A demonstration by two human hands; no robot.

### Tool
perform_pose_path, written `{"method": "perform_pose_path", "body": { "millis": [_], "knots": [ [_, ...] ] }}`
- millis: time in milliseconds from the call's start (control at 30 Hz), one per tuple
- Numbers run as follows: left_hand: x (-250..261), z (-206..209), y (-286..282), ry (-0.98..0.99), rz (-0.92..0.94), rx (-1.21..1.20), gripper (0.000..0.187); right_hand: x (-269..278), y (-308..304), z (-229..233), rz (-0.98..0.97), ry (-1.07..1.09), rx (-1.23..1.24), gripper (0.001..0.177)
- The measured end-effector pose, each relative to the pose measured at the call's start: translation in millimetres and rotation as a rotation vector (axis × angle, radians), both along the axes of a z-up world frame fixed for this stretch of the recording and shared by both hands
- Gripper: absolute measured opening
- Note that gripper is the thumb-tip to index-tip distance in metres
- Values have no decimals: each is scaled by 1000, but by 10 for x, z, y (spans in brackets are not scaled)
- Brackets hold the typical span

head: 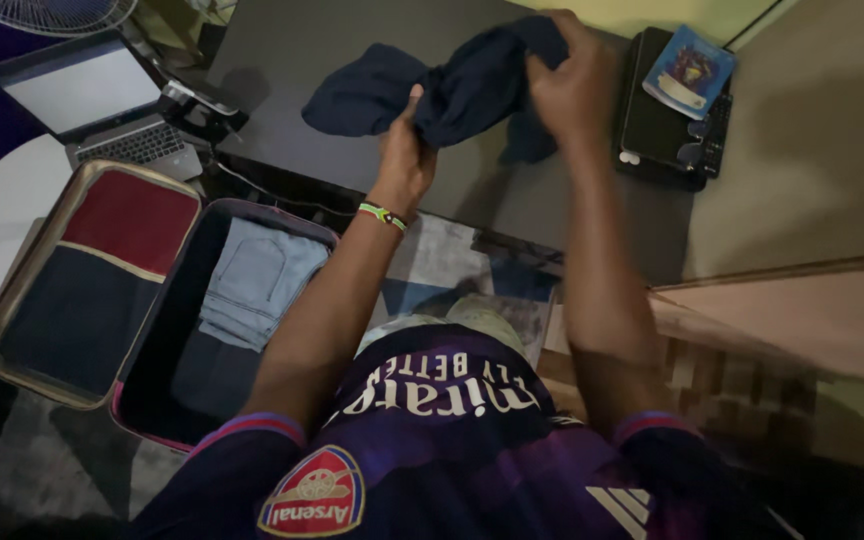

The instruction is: The person picks up a light-colored pair of pants and a dark-colored pair of pants from a pile of clothes, folds each pair on a desk, and places them into an open suitcase.

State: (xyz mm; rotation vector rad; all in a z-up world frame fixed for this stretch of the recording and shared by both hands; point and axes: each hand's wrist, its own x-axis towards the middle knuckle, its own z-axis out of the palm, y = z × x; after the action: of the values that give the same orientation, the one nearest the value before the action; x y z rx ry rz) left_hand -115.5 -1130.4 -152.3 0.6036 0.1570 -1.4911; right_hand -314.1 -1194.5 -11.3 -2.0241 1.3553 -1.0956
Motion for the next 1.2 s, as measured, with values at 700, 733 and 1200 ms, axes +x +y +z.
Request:
{"method": "perform_pose_path", "body": {
  "millis": [700,733,1200],
  "knots": [
    [-71,-1059,-742,-895,-46,295,77,-38,-1516,-2203,375,-29,950,43],
    [-88,-1018,-683,-1042,-115,264,77,44,-1578,-2214,253,-153,1090,45],
    [494,-671,-503,-399,119,353,62,1046,-1741,-2660,536,-645,1332,33]
  ]
}}
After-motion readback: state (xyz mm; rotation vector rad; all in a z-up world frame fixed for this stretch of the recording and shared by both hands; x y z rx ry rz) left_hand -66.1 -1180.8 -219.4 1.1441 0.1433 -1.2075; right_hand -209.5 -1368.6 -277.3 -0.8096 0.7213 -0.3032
